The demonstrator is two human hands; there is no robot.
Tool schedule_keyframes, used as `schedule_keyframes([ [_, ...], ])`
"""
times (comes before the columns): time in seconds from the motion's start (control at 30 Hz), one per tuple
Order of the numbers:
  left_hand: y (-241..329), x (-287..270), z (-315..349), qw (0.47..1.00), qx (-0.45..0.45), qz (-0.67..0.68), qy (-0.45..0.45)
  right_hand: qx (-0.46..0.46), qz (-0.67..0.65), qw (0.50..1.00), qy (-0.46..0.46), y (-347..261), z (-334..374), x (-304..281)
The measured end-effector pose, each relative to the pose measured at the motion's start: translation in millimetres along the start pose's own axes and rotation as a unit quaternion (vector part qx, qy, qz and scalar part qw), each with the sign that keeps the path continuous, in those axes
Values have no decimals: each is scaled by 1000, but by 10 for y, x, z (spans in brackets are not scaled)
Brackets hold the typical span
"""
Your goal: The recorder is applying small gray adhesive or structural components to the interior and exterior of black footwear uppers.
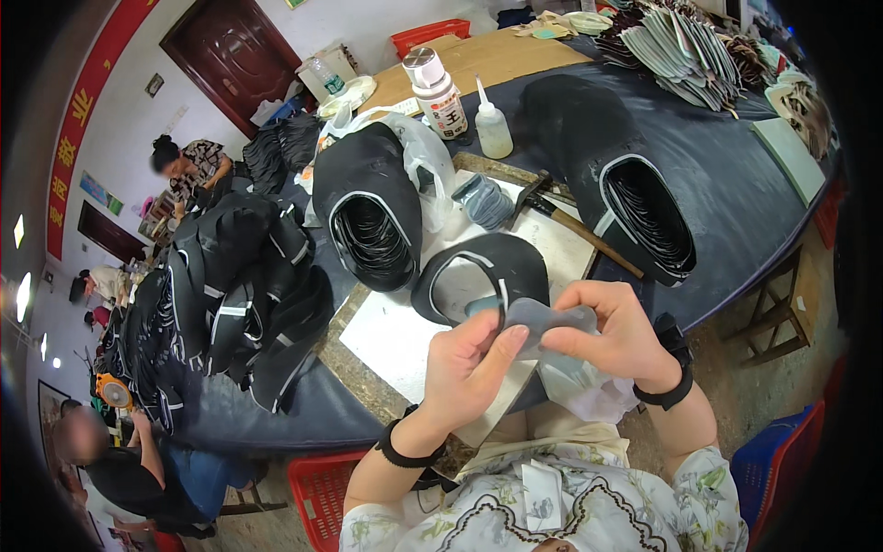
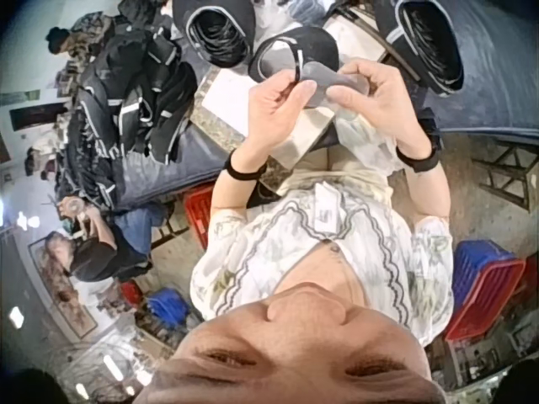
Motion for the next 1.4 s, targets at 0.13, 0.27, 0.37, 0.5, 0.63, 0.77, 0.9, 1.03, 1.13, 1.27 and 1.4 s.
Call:
schedule_keyframes([
  [0.13, 96, -60, 18, 996, 21, 85, 27, 69, -221, 973, 4, 247, 57, 79],
  [0.27, 0, -140, 47, 989, -13, 131, 64, 72, -269, 960, 3, 357, 46, 143],
  [0.37, -75, -194, 63, 988, -22, 140, 67, 29, -258, 966, 12, 294, 2, 143],
  [0.5, -89, -164, 76, 985, -28, 161, 63, 16, -275, 961, 11, 274, 42, 89],
  [0.63, -35, -105, 77, 988, -32, 144, 50, 34, -300, 953, -6, 353, 149, 136],
  [0.77, 58, -82, 35, 994, 9, 107, 16, 31, -256, 966, 31, 182, 124, 78],
  [0.9, 40, -87, 30, 996, 12, 85, 21, -26, -111, 990, 85, 16, 180, -83],
  [1.03, 12, -63, 54, 995, 16, 99, 20, -7, -202, 978, 58, 151, 118, -60],
  [1.13, -46, -79, 94, 993, 9, 118, 21, 83, -316, 945, -22, 292, 117, 97],
  [1.27, -44, -98, 123, 992, -5, 126, 27, 65, -351, 934, -7, 387, 184, 198],
  [1.4, -14, -14, 113, 995, 1, -73, -69, 67, -328, 942, 25, 341, 151, 148],
])
Point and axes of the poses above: each hand's wrist, its own z-axis away from the middle knuckle, its own x-axis out of the palm, y = z × x, the point moved 9 cm from there along -z, towards the middle knuckle, and after that the axes turned 4 degrees about z, right-handed, at the moved point
